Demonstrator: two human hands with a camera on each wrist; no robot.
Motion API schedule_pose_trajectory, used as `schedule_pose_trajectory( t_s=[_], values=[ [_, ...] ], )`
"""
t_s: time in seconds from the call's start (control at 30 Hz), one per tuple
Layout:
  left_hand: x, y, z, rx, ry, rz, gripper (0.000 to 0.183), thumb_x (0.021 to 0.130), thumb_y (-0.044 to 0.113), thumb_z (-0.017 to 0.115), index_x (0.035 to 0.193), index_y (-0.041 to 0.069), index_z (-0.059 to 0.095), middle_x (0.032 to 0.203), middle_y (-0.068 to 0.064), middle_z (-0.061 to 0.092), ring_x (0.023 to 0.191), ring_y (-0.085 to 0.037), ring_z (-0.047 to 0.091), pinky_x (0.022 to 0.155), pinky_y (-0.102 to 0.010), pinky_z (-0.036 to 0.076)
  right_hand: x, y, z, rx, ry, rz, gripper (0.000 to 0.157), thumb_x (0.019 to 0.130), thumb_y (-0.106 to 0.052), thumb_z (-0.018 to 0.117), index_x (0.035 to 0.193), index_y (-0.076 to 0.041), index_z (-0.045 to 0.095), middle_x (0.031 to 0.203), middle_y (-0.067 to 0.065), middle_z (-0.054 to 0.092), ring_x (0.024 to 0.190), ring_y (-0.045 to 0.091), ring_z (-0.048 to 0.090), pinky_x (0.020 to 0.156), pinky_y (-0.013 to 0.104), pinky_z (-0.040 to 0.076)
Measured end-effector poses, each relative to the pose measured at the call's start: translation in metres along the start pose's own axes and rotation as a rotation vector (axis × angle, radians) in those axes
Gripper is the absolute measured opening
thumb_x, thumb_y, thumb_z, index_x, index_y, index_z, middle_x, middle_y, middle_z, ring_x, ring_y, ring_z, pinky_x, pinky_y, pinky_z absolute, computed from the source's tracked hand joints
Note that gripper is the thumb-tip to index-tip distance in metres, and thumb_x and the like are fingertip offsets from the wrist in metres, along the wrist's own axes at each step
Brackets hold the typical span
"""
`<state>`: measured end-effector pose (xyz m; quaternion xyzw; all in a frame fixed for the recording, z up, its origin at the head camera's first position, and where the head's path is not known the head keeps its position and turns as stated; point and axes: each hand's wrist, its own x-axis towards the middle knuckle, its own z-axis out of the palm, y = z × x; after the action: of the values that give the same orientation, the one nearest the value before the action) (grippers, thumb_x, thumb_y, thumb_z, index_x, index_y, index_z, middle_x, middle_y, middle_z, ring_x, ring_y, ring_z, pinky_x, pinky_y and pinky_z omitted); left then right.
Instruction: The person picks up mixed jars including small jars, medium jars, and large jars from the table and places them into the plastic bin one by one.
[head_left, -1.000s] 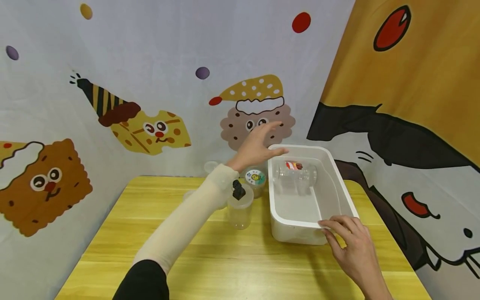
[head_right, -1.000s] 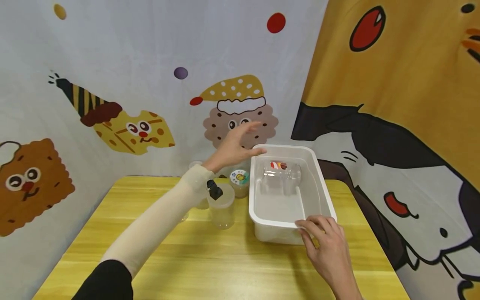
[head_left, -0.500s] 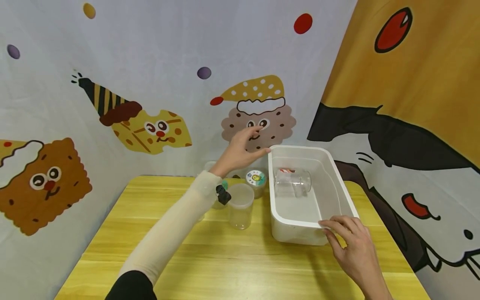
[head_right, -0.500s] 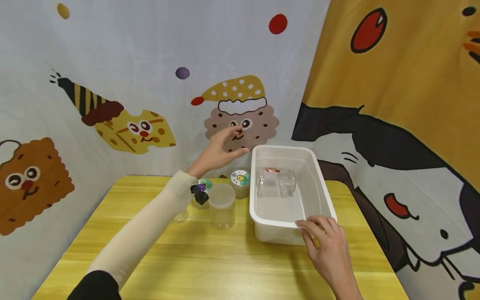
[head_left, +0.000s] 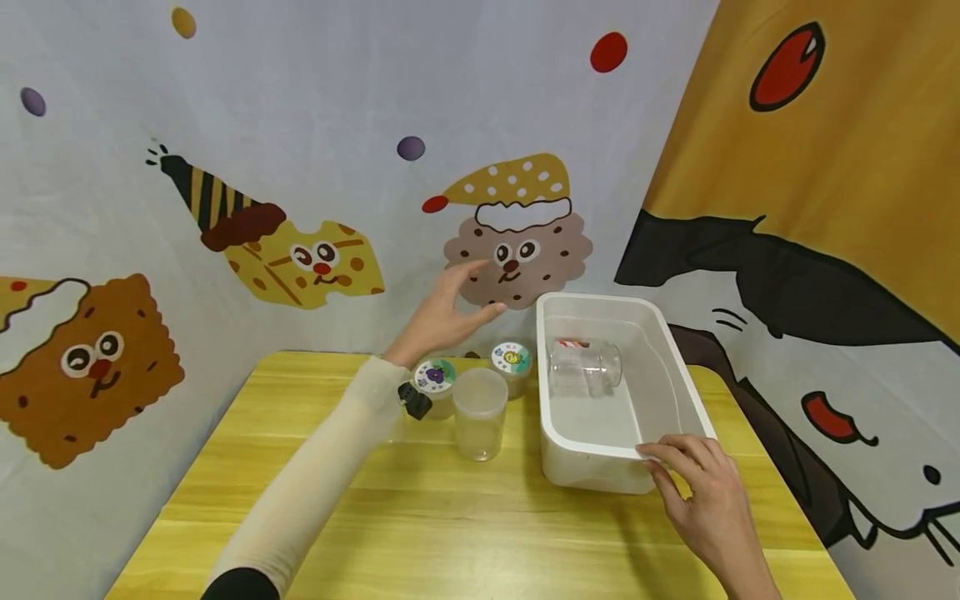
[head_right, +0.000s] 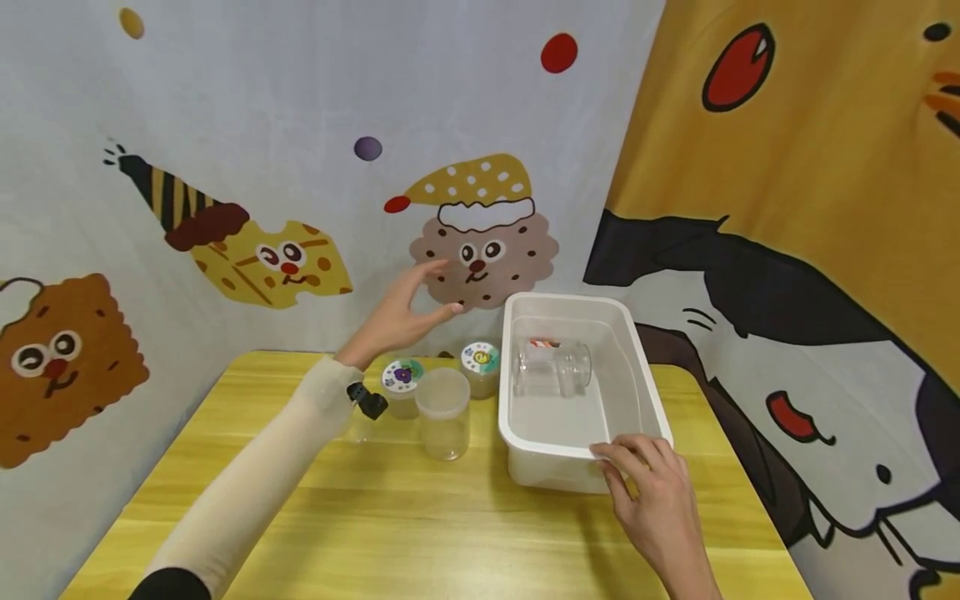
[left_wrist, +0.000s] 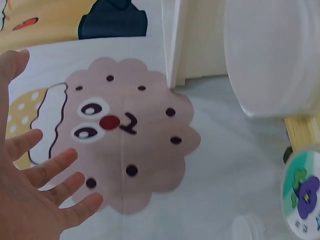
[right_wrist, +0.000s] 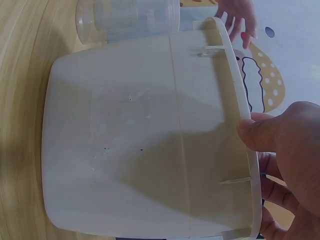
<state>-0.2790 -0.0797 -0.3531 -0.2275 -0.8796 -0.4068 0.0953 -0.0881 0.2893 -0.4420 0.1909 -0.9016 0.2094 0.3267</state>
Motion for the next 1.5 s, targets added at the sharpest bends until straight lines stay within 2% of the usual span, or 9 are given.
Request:
schedule_pose_trajectory(
  t_s=[0.27,0.57,0.8,0.9,1.1,1.23,1.47,1.5],
  values=[
    [-0.025,-0.014,-0.015,-0.011,0.006,-0.107,0.088,0.090,0.067,0.066,0.162,0.035,0.027,0.165,-0.001,0.034,0.153,-0.028,0.032,0.123,-0.062,0.029,-0.001,0.000,-0.001,-0.006,-0.021,0.032,0.034,0.072,-0.001,0.089,0.099,-0.019,0.080,0.097,-0.002,0.070,0.096,0.021,0.056,0.083,0.038,0.038],
    [-0.053,-0.030,-0.021,-0.041,0.046,-0.148,0.089,0.091,0.062,0.068,0.163,0.029,0.026,0.165,-0.006,0.033,0.153,-0.032,0.031,0.122,-0.065,0.027,-0.003,0.000,0.000,-0.005,-0.017,0.034,0.034,0.072,-0.001,0.089,0.099,-0.019,0.080,0.096,-0.002,0.070,0.096,0.021,0.056,0.083,0.038,0.038],
    [-0.080,-0.047,-0.024,-0.086,0.107,-0.186,0.083,0.092,0.062,0.068,0.160,0.040,0.027,0.165,-0.003,0.035,0.153,-0.032,0.031,0.120,-0.069,0.025,-0.002,-0.001,0.001,0.004,-0.002,0.009,0.039,0.069,0.001,0.089,0.100,-0.020,0.080,0.098,-0.001,0.070,0.095,0.022,0.057,0.083,0.037,0.038],
    [-0.092,-0.054,-0.025,-0.100,0.123,-0.204,0.082,0.093,0.058,0.068,0.161,0.038,0.027,0.165,-0.005,0.034,0.153,-0.034,0.031,0.120,-0.070,0.025,-0.001,-0.001,0.001,0.009,0.001,0.010,0.038,0.070,0.002,0.089,0.100,-0.020,0.080,0.098,-0.001,0.070,0.095,0.021,0.056,0.083,0.037,0.038],
    [-0.119,-0.070,-0.027,-0.121,0.189,-0.241,0.081,0.096,0.050,0.069,0.162,0.030,0.027,0.164,-0.010,0.036,0.152,-0.034,0.032,0.122,-0.063,0.028,-0.001,-0.001,0.001,0.008,0.003,0.021,0.037,0.070,0.002,0.089,0.100,-0.019,0.080,0.097,-0.001,0.070,0.096,0.021,0.056,0.083,0.037,0.038],
    [-0.138,-0.081,-0.026,-0.161,0.206,-0.271,0.080,0.097,0.047,0.068,0.163,0.029,0.026,0.163,-0.012,0.037,0.153,-0.035,0.030,0.121,-0.063,0.028,-0.002,0.000,0.001,0.015,0.004,0.016,0.036,0.072,0.001,0.088,0.100,-0.020,0.080,0.097,-0.001,0.070,0.096,0.021,0.056,0.083,0.038,0.038],
    [-0.162,-0.098,-0.014,-0.253,0.172,-0.326,0.078,0.099,0.042,0.068,0.163,0.031,0.024,0.163,-0.013,0.037,0.152,-0.038,0.031,0.120,-0.066,0.028,-0.002,0.000,0.001,0.030,0.005,0.012,0.037,0.072,0.001,0.087,0.101,-0.020,0.080,0.098,-0.001,0.070,0.097,0.022,0.057,0.085,0.038,0.038],
    [-0.165,-0.100,-0.012,-0.264,0.167,-0.334,0.079,0.099,0.040,0.069,0.163,0.031,0.023,0.163,-0.014,0.037,0.152,-0.038,0.031,0.120,-0.066,0.029,-0.002,0.001,0.001,0.034,0.013,0.003,0.029,0.078,-0.005,0.086,0.102,-0.021,0.080,0.098,-0.001,0.070,0.096,0.022,0.057,0.085,0.038,0.039]
  ],
)
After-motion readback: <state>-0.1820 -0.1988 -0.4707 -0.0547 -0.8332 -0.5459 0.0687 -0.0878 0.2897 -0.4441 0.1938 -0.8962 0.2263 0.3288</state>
